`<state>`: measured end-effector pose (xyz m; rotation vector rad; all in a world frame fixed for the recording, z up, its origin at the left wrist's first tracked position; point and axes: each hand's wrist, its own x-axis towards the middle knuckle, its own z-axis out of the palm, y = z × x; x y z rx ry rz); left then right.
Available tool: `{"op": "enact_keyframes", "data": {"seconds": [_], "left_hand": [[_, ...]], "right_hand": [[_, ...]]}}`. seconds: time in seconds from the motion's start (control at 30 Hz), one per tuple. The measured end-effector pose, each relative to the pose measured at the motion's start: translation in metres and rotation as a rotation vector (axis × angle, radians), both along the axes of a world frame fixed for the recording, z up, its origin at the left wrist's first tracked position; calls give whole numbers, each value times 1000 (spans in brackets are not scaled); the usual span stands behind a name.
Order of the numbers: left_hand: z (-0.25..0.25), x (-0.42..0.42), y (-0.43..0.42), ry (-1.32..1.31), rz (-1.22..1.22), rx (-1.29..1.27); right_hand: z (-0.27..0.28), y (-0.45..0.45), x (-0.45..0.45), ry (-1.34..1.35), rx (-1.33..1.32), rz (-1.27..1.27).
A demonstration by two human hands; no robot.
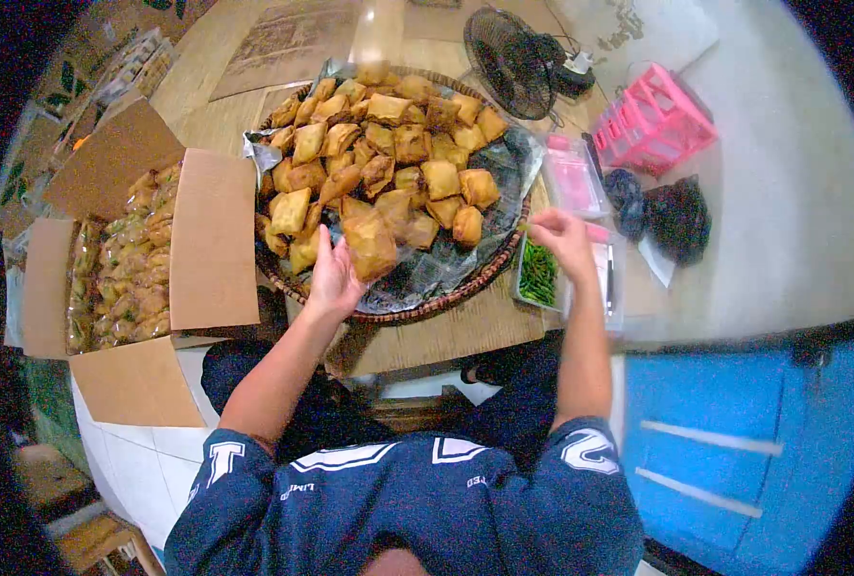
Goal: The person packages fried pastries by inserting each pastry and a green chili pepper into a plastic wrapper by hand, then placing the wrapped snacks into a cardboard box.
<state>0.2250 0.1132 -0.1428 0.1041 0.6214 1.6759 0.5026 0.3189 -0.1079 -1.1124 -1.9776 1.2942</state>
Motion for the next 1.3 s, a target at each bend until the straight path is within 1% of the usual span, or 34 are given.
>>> {"op": "enact_keyframes", "data": {"seconds": [0.03, 0.1, 0.13, 0.2, 0.27, 0.3, 0.33, 0.37, 0.4, 0.43, 0.47, 0.5, 0.53, 0.57, 0.6, 0.63, 0.67, 0.73, 0.77, 0.8, 0.87, 0.9, 0.93, 1.0, 1.03, 1.07, 1.1, 1.13, 1.2, 1.23, 1.27, 1.3], "left_hand": [[1, 2, 0, 9, -16, 30], [0, 5, -1, 39, -5, 21], [-2, 6, -1, 66, 7, 10], [-3, 6, -2, 44, 8, 32], [0, 5, -6, 39, -48, 39], [1, 3, -6, 14, -57, 144], [1, 0, -6, 16, -53, 148], [2, -2, -6, 5, -27, 95], [5, -2, -5, -9, 1, 42], [4, -1, -5, -14, 57, 90], [3, -1, -5, -20, 62, 92], [0, -2, -5, -112, 70, 127], [-2, -4, -5, -201, 76, 162], [-4, -6, -5, -200, 77, 164], [-5, -8, -6, -192, 67, 177], [-6, -10, -8, -183, 58, 189], [-6, -13, -9, -184, 62, 190], [-3, -20, -10, -32, 93, 122], [-1, -22, -10, -49, 108, 106], [-2, -20, -9, -47, 106, 108], [-4, -15, -6, -50, 123, 126], [-3, -10, -5, -52, 151, 102], [-6, -8, -3, -53, 152, 102], [-12, -5, 0, -75, 220, 138], [-13, -8, -1, -73, 220, 137], [-15, -12, -2, -66, 168, 160], [-15, -16, -4, -61, 116, 184], [-6, -23, -6, -61, 114, 183], [12, -42, -5, 339, -122, 65], [12, -46, 1, 566, -118, 81], [11, -49, 5, 565, -122, 80], [10, -51, 7, 669, -162, 61]], "right_hand": [[24, -25, -28, 201, -125, 70], [40, -57, -72, 285, -179, 166], [41, -66, -90, 241, -183, 236], [47, -84, -124, 180, -35, 364], [42, -90, -145, 34, 127, 575], [40, -91, -147, 36, 130, 578], [38, -94, -149, 210, 59, 547], [37, -97, -150, 379, -14, 515], [46, -101, -150, 374, -12, 522], [60, -109, -148, 263, 398, 344], [67, -114, -146, 145, 800, 151], [67, -120, -148, 65, 841, 136], [52, -117, -148, 65, 844, 137], [25, -111, -147, 175, 491, 253], [23, -113, -150, 276, 133, 362], [26, -112, -146, 445, -392, 383], [31, -109, -143, 443, -392, 388], [44, -107, -140, 540, -470, 346], [40, -103, -142, 490, -186, 434], [43, -107, -142, 491, -184, 432], [54, -114, -143, 198, 52, 517], [48, -111, -145, 105, 317, 527], [39, -106, -145, 104, 317, 528], [21, -99, -147, 169, 108, 446], [17, -98, -147, 201, 13, 401], [15, -95, -143, 204, 12, 401], [26, -96, -141, 287, -174, 421], [35, -97, -138, 367, -362, 436], [40, -92, -134, 387, -402, 438], [41, -90, -132, 352, -325, 515], [43, -90, -130, 314, -249, 591], [48, -93, -129, 251, -232, 582]]}}
